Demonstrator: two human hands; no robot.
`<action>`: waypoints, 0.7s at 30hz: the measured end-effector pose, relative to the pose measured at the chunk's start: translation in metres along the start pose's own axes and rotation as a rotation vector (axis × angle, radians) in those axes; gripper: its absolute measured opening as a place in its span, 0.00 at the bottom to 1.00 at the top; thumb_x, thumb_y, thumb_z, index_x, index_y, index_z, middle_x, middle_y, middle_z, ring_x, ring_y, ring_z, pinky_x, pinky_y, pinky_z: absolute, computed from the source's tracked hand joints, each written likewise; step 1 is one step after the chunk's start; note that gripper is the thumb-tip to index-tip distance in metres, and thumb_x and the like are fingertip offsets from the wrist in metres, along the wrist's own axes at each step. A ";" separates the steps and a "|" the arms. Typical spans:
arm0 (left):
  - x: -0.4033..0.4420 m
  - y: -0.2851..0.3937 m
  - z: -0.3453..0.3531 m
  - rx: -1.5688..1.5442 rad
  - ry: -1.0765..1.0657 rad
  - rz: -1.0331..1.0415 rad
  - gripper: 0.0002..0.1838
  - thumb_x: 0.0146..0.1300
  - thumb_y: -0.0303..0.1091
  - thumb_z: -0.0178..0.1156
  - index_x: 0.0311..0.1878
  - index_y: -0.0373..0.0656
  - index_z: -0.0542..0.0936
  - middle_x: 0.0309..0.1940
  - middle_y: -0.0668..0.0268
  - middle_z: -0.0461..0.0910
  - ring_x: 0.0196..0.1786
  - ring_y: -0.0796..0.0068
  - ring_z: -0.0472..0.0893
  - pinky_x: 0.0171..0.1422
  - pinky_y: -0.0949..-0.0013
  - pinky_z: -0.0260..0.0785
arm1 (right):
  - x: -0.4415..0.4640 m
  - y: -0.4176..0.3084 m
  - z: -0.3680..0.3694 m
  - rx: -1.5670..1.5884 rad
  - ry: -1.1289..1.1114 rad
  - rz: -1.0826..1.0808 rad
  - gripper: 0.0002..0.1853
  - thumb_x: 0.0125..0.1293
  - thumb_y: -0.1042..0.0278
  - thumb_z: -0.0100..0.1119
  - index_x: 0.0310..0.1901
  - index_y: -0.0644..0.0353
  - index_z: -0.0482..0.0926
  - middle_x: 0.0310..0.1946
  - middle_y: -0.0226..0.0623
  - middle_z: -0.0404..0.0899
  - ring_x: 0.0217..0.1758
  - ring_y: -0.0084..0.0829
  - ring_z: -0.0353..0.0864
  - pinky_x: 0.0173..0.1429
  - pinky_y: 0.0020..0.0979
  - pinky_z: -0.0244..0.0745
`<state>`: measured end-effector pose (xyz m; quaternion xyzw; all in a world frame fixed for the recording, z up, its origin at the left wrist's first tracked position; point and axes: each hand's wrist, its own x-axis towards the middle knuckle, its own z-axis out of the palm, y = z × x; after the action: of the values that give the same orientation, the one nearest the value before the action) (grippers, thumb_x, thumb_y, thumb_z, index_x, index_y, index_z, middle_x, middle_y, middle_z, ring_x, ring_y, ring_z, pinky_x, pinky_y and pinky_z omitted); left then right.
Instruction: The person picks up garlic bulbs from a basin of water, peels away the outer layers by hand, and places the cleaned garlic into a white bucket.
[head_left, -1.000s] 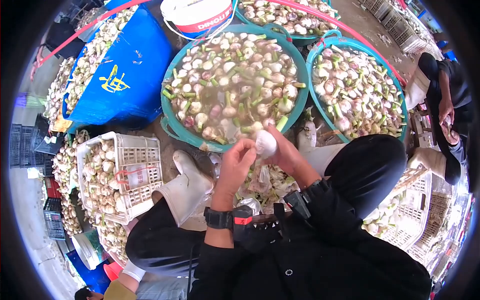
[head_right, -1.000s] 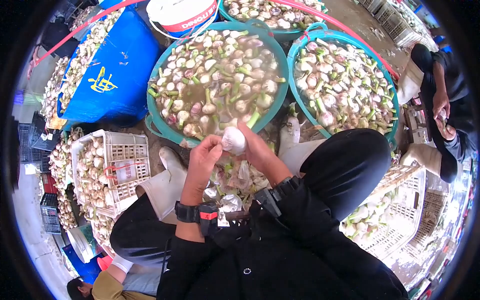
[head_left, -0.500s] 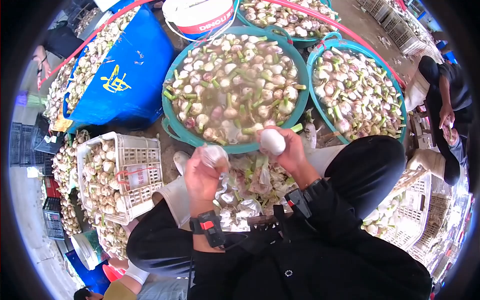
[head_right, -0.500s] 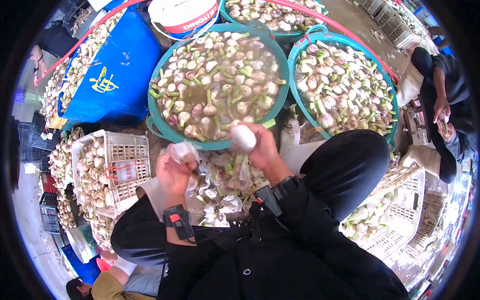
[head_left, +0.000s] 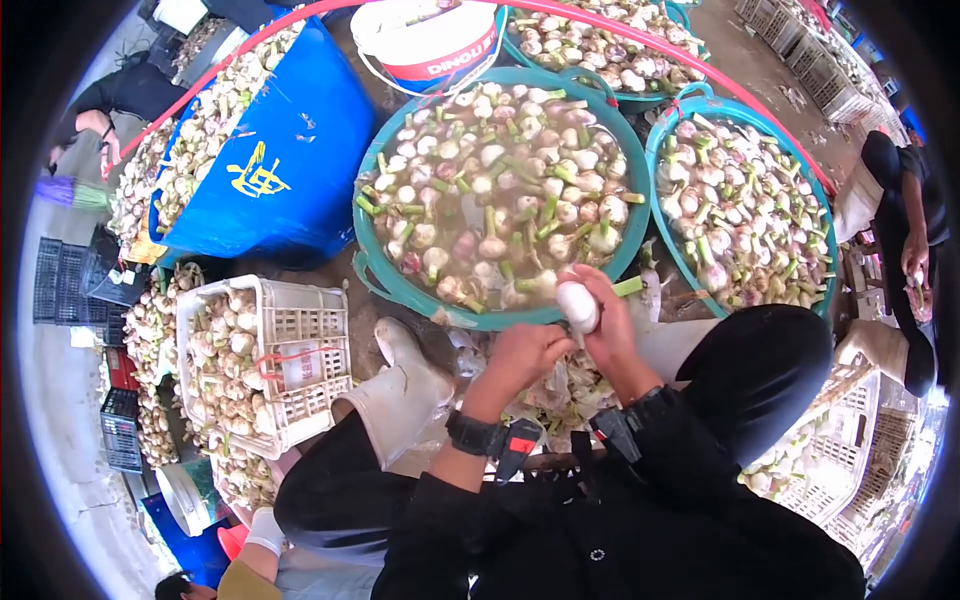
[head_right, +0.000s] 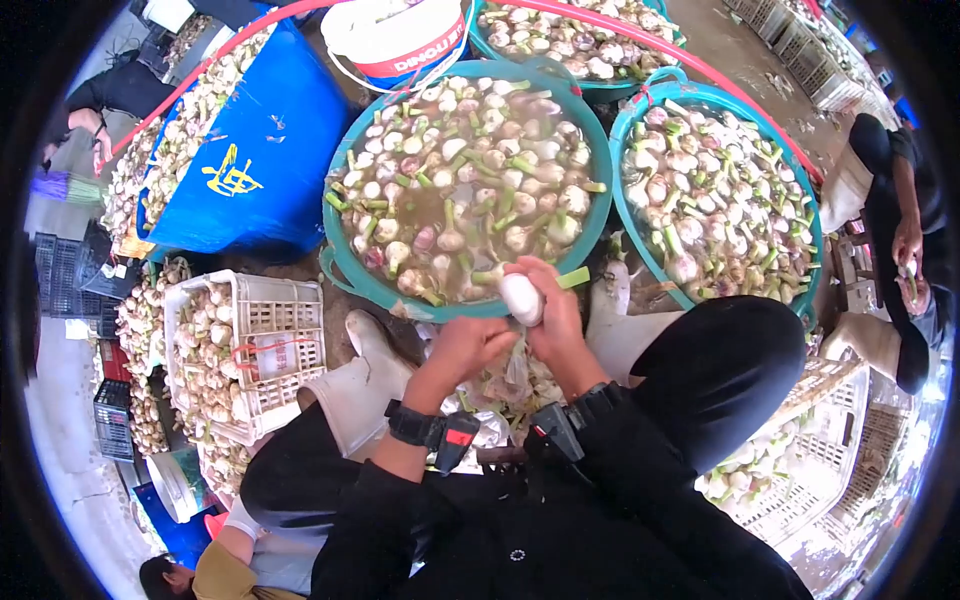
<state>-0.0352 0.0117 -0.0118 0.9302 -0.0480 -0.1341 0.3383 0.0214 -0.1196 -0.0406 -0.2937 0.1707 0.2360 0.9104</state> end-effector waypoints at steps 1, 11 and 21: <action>0.005 -0.023 0.001 0.020 0.056 -0.041 0.10 0.52 0.40 0.56 0.36 0.49 0.78 0.26 0.58 0.77 0.31 0.56 0.75 0.36 0.59 0.67 | 0.001 -0.003 0.000 -0.122 0.015 -0.065 0.17 0.56 0.70 0.50 0.48 0.65 0.68 0.41 0.45 0.75 0.45 0.34 0.75 0.49 0.32 0.72; 0.111 -0.148 -0.070 0.266 0.362 -0.896 0.39 0.48 0.60 0.53 0.63 0.56 0.58 0.65 0.52 0.48 0.63 0.44 0.55 0.60 0.47 0.53 | 0.000 0.013 -0.005 -0.209 0.025 0.190 0.17 0.53 0.76 0.54 0.45 0.66 0.67 0.33 0.40 0.76 0.35 0.29 0.77 0.39 0.27 0.74; 0.168 -0.091 -0.040 -0.081 -0.116 0.057 0.28 0.56 0.43 0.51 0.59 0.46 0.61 0.50 0.44 0.67 0.54 0.48 0.67 0.58 0.59 0.59 | 0.017 -0.002 0.006 -0.114 0.087 0.070 0.11 0.52 0.77 0.53 0.40 0.64 0.70 0.29 0.39 0.76 0.34 0.31 0.77 0.42 0.30 0.74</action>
<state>0.1371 0.0755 -0.0772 0.9046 -0.0886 -0.1802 0.3759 0.0378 -0.1120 -0.0430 -0.3489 0.2067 0.2640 0.8751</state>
